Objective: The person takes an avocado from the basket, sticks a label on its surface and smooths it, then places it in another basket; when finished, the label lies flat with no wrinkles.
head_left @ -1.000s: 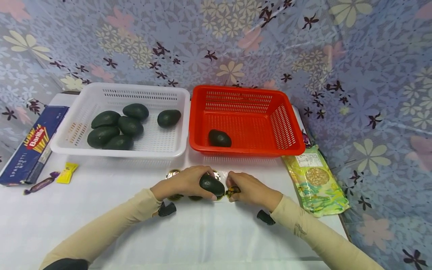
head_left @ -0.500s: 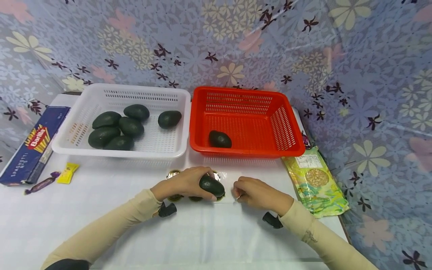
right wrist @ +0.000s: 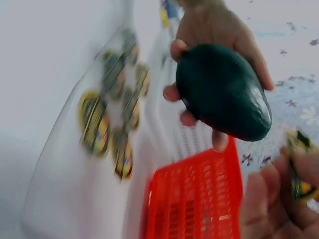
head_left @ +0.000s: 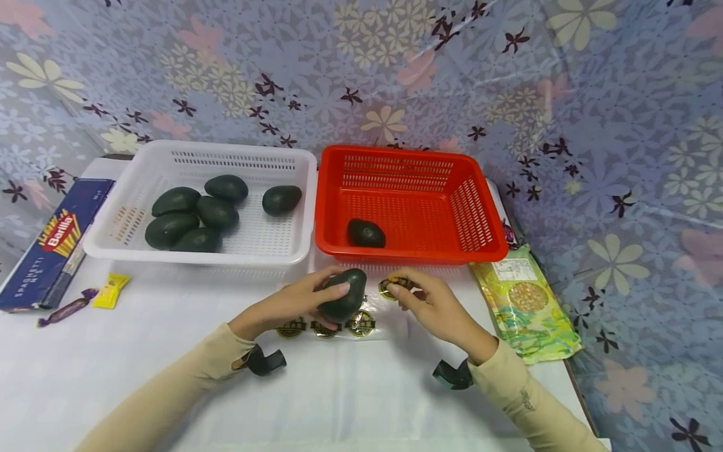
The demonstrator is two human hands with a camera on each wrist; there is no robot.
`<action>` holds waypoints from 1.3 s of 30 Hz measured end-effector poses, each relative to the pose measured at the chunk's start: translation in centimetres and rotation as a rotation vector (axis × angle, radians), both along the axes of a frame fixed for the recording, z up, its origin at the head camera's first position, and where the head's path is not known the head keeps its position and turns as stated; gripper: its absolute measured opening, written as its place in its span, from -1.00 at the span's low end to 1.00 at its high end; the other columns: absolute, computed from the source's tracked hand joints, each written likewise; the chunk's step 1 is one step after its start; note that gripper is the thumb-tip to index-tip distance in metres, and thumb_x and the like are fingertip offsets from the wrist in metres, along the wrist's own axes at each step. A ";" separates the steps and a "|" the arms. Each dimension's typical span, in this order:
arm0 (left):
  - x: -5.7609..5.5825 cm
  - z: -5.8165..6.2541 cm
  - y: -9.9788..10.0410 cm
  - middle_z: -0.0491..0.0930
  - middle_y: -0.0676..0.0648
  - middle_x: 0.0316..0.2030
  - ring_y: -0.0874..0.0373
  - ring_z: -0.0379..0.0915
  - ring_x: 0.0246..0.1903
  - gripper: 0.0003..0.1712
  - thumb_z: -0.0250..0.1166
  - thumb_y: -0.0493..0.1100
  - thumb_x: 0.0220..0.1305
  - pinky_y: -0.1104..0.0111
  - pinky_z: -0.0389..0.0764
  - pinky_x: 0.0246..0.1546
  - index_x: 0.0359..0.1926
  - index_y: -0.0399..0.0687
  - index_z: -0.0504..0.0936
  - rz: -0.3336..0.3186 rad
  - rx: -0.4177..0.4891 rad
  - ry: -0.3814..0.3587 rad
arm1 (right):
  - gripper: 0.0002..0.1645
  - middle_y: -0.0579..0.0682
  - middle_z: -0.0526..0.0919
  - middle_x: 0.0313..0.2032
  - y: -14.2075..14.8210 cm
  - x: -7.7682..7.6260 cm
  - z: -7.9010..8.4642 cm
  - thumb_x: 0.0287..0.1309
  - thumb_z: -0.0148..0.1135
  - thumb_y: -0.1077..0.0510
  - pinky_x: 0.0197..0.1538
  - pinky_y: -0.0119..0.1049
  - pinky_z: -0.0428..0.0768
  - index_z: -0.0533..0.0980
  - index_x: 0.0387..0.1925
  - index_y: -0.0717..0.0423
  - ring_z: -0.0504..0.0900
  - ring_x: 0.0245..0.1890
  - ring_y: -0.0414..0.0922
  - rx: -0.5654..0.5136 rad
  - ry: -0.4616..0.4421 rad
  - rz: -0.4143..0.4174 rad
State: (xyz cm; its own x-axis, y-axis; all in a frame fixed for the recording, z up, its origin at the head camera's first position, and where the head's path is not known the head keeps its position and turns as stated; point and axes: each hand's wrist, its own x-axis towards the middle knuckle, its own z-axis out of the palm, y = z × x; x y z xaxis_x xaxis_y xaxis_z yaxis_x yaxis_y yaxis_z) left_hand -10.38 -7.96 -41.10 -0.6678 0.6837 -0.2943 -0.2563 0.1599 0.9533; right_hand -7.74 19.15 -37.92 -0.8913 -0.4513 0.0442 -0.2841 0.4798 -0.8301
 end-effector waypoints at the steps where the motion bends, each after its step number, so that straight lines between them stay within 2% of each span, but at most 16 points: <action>1: 0.1 0.3 -0.2 0.38 -0.39 0.25 -0.23 0.61 0.03 -0.30 0.06 0.08 0.52 -0.03 0.72 -0.08 0.52 -0.05 0.09 -0.006 0.057 -0.046 | -0.80 0.07 0.65 -0.24 -0.2 0.0 0.2 0.44 0.12 0.18 -0.26 -0.33 0.67 0.59 0.00 0.07 0.59 -0.34 -0.05 -0.036 -0.017 -0.026; 4: 0.3 1.0 -0.7 0.25 -0.39 0.32 -0.32 0.48 0.17 -0.25 -0.06 0.01 0.51 -0.17 0.59 0.07 0.58 -0.04 -0.09 -0.031 0.194 -0.150 | -0.67 0.17 0.62 -0.17 -0.6 0.0 0.7 0.48 0.02 0.23 -0.28 -0.34 0.67 0.52 0.18 0.15 0.58 -0.35 -0.07 -0.108 -0.060 -0.077; 7: 0.3 1.4 -1.1 0.23 -0.35 0.32 -0.26 0.50 0.15 -0.15 0.05 -0.11 0.42 -0.20 0.53 0.15 0.60 0.02 -0.14 -0.032 0.270 -0.169 | -0.59 0.25 0.63 -0.11 -1.2 -0.1 1.2 0.46 0.02 0.27 -0.31 -0.35 0.65 0.40 0.28 0.19 0.58 -0.36 -0.12 -0.177 -0.105 -0.121; 10: 0.4 1.5 -1.0 0.30 -0.33 0.27 -0.16 0.60 0.04 -0.05 0.20 -0.23 0.32 -0.13 0.59 0.14 0.59 0.09 -0.10 -0.002 0.295 -0.117 | -0.63 0.27 0.66 -0.12 -1.9 -0.3 1.7 0.43 0.08 0.27 -0.34 -0.36 0.64 0.37 0.21 0.22 0.59 -0.39 -0.14 -0.248 -0.122 -0.178; 13: 0.5 1.4 -0.6 0.36 -0.34 0.23 -0.15 0.65 -0.05 -0.04 0.28 -0.27 0.27 -0.06 0.65 0.09 0.56 0.14 -0.03 0.061 0.285 -0.033 | -0.71 0.20 0.66 -0.19 -2.6 -0.4 2.1 0.41 0.13 0.25 -0.36 -0.36 0.63 0.44 0.11 0.20 0.58 -0.40 -0.10 -0.298 -0.089 -0.209; 15: 0.6 1.4 -0.1 0.37 -0.30 0.25 -0.11 0.62 0.00 -0.06 0.31 -0.25 0.26 -0.01 0.66 0.09 0.53 0.14 0.01 0.124 0.264 0.029 | -0.74 0.10 0.64 -0.23 -3.2 -0.4 2.4 0.41 0.14 0.24 -0.37 -0.36 0.61 0.50 0.08 0.17 0.56 -0.40 -0.07 -0.329 -0.060 -0.212; 19: 0.7 1.6 0.7 0.42 -0.18 0.27 0.01 0.55 0.12 -0.12 0.41 -0.16 0.21 0.24 0.65 0.13 0.45 0.11 0.13 0.274 0.175 0.169 | -0.75 -0.07 0.62 -0.27 -4.3 -0.2 2.8 0.41 0.15 0.21 -0.41 -0.36 0.56 0.55 0.06 0.10 0.49 -0.45 -0.10 -0.393 -0.034 -0.208; 22: 0.7 1.6 1.0 0.44 -0.13 0.25 0.06 0.53 0.12 -0.11 0.47 -0.12 0.16 0.32 0.65 0.08 0.42 0.10 0.18 0.343 0.141 0.247 | -0.76 -0.09 0.63 -0.31 -5.2 -0.2 3.0 0.40 0.16 0.23 -0.43 -0.38 0.53 0.56 0.05 0.14 0.46 -0.49 -0.13 -0.411 -0.003 -0.188; 29: 1.4 2.2 1.4 0.49 -0.17 0.17 0.05 0.61 0.00 -0.04 0.56 -0.16 0.05 0.23 0.75 -0.14 0.40 0.08 0.22 0.378 0.173 0.330 | -0.76 0.00 0.55 -0.42 -6.6 0.1 3.3 0.34 0.18 0.31 -0.47 -0.35 0.54 0.54 0.02 0.22 0.47 -0.53 -0.07 -0.431 0.072 -0.168; 33: 1.8 2.7 1.6 0.49 -0.15 0.16 0.05 0.63 -0.01 -0.03 0.56 -0.22 0.03 0.22 0.75 -0.13 0.40 0.09 0.22 0.397 0.186 0.336 | -0.76 -0.02 0.57 -0.42 -6.9 0.3 3.4 0.33 0.18 0.32 -0.45 -0.35 0.58 0.53 0.02 0.24 0.51 -0.54 -0.12 -0.449 0.076 -0.169; 39: 2.0 2.9 1.5 0.47 -0.16 0.15 0.05 0.61 0.03 -0.02 0.56 -0.24 0.02 0.18 0.75 -0.09 0.40 0.08 0.22 0.414 0.195 0.343 | -0.77 -0.02 0.61 -0.43 -7.1 0.4 3.4 0.31 0.20 0.33 -0.43 -0.28 0.63 0.53 -0.01 0.26 0.53 -0.54 -0.06 -0.466 0.076 -0.172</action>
